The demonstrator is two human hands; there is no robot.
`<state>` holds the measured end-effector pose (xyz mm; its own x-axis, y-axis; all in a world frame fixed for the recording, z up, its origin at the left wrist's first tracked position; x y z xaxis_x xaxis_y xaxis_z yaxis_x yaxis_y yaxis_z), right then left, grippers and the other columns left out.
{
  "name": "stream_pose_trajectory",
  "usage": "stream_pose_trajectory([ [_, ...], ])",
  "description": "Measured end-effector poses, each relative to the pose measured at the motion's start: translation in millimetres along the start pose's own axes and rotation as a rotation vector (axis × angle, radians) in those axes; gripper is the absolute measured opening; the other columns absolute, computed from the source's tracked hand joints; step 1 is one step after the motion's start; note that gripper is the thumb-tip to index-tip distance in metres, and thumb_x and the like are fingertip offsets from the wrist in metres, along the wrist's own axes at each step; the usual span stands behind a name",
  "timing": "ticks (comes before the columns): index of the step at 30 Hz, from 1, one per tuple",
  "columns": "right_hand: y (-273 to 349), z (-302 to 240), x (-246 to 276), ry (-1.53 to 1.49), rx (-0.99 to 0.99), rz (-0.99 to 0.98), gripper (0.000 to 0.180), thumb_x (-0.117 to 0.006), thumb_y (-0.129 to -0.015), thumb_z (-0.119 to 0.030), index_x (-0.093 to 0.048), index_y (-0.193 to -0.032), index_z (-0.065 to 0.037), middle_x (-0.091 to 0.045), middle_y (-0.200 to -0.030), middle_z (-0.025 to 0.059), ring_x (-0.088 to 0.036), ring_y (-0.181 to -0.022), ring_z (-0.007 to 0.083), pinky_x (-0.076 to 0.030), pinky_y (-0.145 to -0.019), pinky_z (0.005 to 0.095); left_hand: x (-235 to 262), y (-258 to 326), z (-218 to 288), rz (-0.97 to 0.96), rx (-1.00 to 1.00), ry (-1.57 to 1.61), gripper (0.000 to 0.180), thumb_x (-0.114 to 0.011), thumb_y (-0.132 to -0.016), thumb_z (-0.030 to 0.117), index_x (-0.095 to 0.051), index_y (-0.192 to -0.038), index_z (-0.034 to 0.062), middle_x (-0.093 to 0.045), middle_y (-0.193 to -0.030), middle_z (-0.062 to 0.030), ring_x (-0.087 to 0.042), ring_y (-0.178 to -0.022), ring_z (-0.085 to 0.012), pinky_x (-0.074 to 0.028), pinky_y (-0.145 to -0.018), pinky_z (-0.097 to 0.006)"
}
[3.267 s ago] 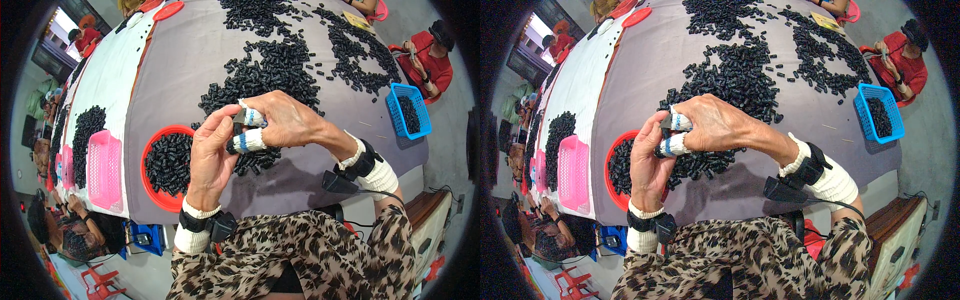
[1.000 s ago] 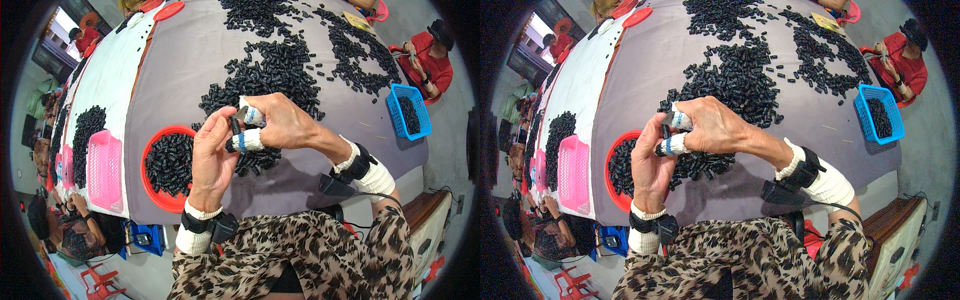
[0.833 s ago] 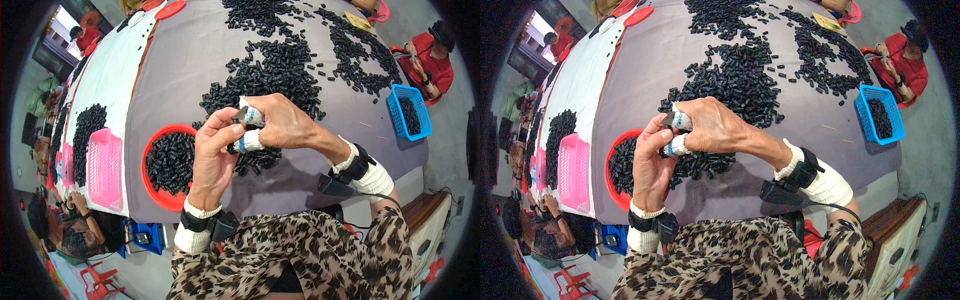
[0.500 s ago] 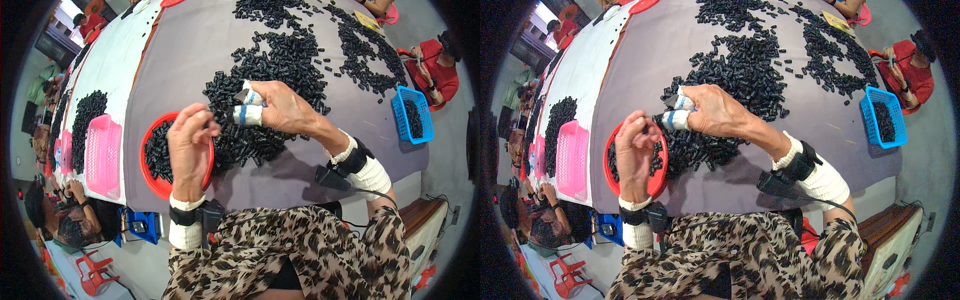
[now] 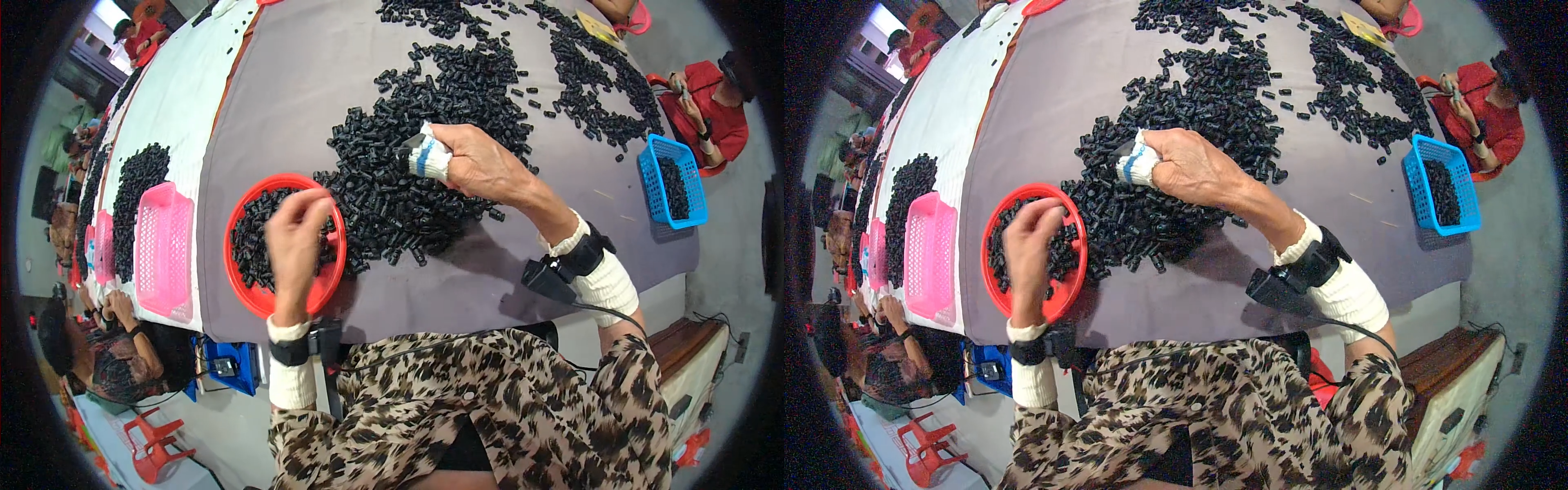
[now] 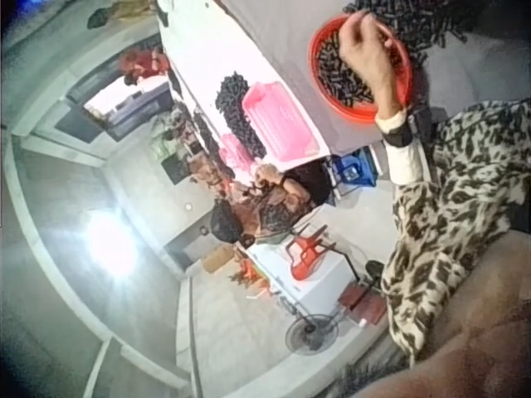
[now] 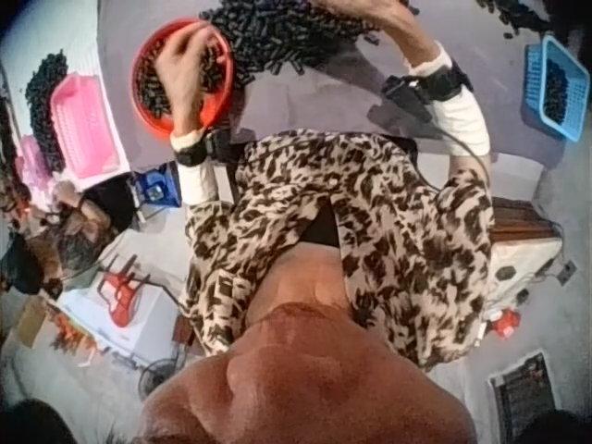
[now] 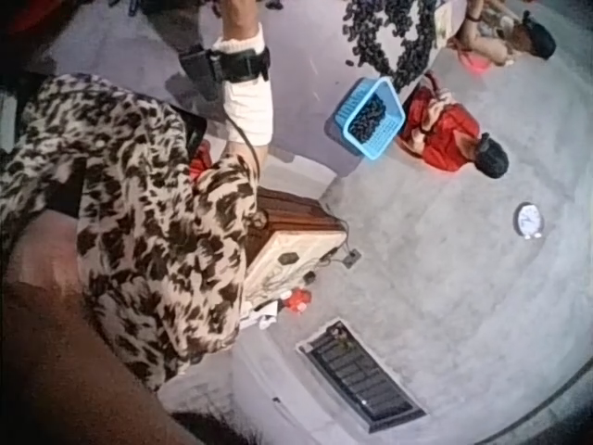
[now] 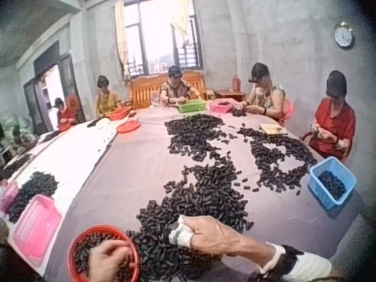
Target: Assembling small black plastic components by hand at a factory workstation.
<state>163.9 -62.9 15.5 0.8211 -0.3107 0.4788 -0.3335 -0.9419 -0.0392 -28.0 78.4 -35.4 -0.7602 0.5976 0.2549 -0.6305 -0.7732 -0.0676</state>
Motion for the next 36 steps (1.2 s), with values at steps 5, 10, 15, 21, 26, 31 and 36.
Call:
stream_pose_trajectory([
  [5,-3,19,-4,0.055,-0.019,0.003,0.021,-0.053,-0.078,-0.020,-0.055,-0.078,0.001,-0.053,-0.060,0.0107,-0.048,-0.052,0.0185,-0.039,-0.051,0.0332,-84,-5,-5,-0.207,-0.417,-0.432,0.029,-0.070,-0.066,0.012,-0.060,-0.092,0.0023,-0.054,-0.085,-0.0122,-0.053,-0.082,-0.0281,-0.044,-0.072,-0.036],
  [10,15,20,11,0.009,-0.075,0.004,0.016,-0.052,-0.078,-0.016,-0.050,-0.078,0.000,-0.049,-0.058,0.0092,-0.043,-0.050,0.0182,-0.036,-0.049,0.0329,-123,-9,-15,-0.261,-0.601,-0.752,0.023,-0.065,-0.064,0.005,-0.059,-0.086,0.0040,-0.048,-0.085,-0.0112,-0.049,-0.081,-0.0287,-0.043,-0.070,-0.039],
  [15,12,32,4,-0.048,-0.167,-0.026,0.010,-0.047,-0.077,-0.010,-0.052,-0.078,-0.002,-0.048,-0.056,0.0033,-0.043,-0.049,0.0118,-0.034,-0.046,0.0272,-126,-14,-22,-0.266,-0.697,-0.750,0.013,-0.062,-0.065,0.003,-0.056,-0.076,0.0027,-0.047,-0.079,-0.0113,-0.048,-0.077,-0.0279,-0.042,-0.066,-0.039],
  [21,16,34,10,-0.131,-0.195,-0.006,0.008,-0.046,-0.079,-0.009,-0.053,-0.078,-0.005,-0.046,-0.056,-0.0017,-0.041,-0.046,0.0049,-0.032,-0.041,0.0211,-117,-27,-7,-0.333,-0.306,-0.269,0.017,-0.064,-0.074,0.008,-0.059,-0.087,-0.0007,-0.054,-0.078,-0.0046,-0.054,-0.070,-0.0190,-0.044,-0.062,-0.030],
  [26,4,4,5,-0.110,-0.183,-0.053,0.010,-0.054,-0.081,-0.012,-0.055,-0.082,-0.002,-0.050,-0.065,0.0011,-0.044,-0.060,0.0084,-0.037,-0.054,0.0251,-67,-29,16,-0.376,0.253,0.968,0.025,-0.055,-0.085,0.009,-0.055,-0.107,-0.0010,-0.056,-0.083,-0.0052,-0.054,-0.071,-0.0118,-0.047,-0.070,-0.028],
  [31,-10,-27,-13,-0.110,0.070,-0.067,0.020,-0.065,-0.077,-0.019,-0.057,-0.085,-0.002,-0.051,-0.064,-0.0001,-0.043,-0.059,0.0074,-0.038,-0.054,0.0250,-42,-17,45,-0.378,0.159,1.353,0.024,-0.051,-0.088,0.011,-0.050,-0.110,-0.0006,-0.057,-0.088,-0.0091,-0.055,-0.073,-0.0154,-0.047,-0.072,-0.030],
  [36,-13,-61,-19,-0.029,0.144,-0.055,0.034,-0.073,-0.068,-0.029,-0.057,-0.081,-0.002,-0.056,-0.065,0.0031,-0.048,-0.059,0.0096,-0.041,-0.055,0.0269,-38,-7,62,-0.425,0.083,1.375,0.025,-0.052,-0.088,0.013,-0.050,-0.109,-0.0010,-0.057,-0.091,-0.0097,-0.055,-0.077,-0.0175,-0.047,-0.074,-0.029],
])
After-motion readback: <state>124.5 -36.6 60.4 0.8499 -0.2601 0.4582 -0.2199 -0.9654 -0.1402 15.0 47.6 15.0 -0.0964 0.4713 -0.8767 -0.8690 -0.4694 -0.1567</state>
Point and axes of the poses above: each hand's wrist, its own y-axis away from the middle knuckle, its own x-axis out of the back of the hand, z = x × y, the point moved 4 cm from there along -y, towards the middle knuckle
